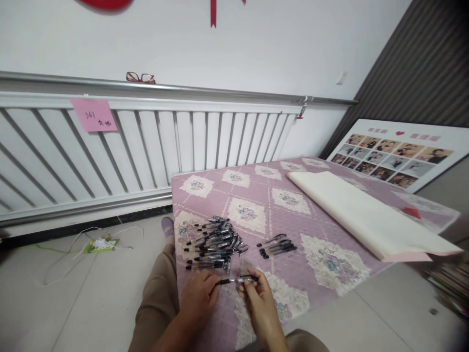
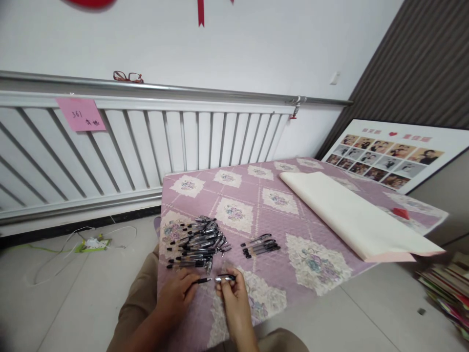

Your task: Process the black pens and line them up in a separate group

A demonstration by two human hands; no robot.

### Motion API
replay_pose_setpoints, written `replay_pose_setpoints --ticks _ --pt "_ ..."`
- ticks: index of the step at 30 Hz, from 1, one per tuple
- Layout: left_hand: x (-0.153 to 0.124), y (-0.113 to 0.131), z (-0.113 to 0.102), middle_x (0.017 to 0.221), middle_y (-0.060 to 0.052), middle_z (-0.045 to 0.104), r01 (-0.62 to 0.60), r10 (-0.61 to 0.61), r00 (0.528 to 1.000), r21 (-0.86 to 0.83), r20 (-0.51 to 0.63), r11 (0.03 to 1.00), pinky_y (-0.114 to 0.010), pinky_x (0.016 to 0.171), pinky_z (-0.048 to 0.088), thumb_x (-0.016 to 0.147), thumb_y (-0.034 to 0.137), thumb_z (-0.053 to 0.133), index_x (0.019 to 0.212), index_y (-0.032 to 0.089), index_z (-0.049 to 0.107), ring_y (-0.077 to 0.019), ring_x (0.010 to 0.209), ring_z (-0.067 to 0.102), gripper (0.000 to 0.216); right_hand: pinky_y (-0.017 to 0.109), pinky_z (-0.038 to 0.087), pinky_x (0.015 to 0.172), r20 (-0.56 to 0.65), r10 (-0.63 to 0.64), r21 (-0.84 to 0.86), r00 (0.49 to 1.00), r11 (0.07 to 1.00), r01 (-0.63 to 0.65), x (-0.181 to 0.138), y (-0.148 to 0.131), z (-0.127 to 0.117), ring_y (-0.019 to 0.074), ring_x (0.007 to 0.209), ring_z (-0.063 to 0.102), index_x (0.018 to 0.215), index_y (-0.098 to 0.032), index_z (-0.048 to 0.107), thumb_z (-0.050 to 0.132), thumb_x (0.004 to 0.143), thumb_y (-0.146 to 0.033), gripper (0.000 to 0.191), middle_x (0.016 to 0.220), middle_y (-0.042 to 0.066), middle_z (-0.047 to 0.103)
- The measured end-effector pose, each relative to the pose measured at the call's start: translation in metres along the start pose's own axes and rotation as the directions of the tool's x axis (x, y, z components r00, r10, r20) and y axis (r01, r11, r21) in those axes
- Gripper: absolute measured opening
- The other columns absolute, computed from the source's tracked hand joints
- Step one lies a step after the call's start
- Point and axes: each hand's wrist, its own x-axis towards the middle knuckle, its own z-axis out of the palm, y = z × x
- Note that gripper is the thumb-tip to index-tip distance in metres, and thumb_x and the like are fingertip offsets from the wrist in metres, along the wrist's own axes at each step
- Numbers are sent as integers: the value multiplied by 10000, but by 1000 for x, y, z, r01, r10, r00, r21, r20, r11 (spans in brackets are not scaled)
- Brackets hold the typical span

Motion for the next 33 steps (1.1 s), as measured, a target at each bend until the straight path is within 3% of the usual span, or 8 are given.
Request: replay_pose_setpoints --ticks 11,19,26,33 --pt "-2 -2 4 904 -33 609 -57 58 998 63 -20 996 -345 753 441 861 176 497 1004 253 631 -212 855 565 211 261 463 627 55 -120 -258 991 957 131 -3 2 3 160 648 560 1127 -212 536 622 738 -359 424 722 -21 609" --pt "-1 -2 6 884 -23 602 -66 67 997 36 -35 997 -334 750 437 848 152 516 941 236 632 -200 840 559 171 254 441 604 217 -111 -384 970 904 189 -8 -6 9 175 675 575 967 -211 590 588 759 -335 242 744 -3 634" --pt "-3 -2 10 989 -33 617 -27 35 996 91 -83 996 -362 856 426 832 140 542 1044 237 615 -207 929 549 244 252 433 576 214 -108 -398 971 898 187 -10 -11 11 178 659 578 911 -213 598 583 752 -349 209 722 -2 635" --pt "0 4 2 997 -12 622 47 -48 999 156 4 987 -413 944 332 906 198 485 1042 279 625 -209 985 521 211 268 448 633 205 -129 -409 970 889 205 -7 -12 8 190 703 588 886 -203 611 593 745 -360 212 759 13 647"
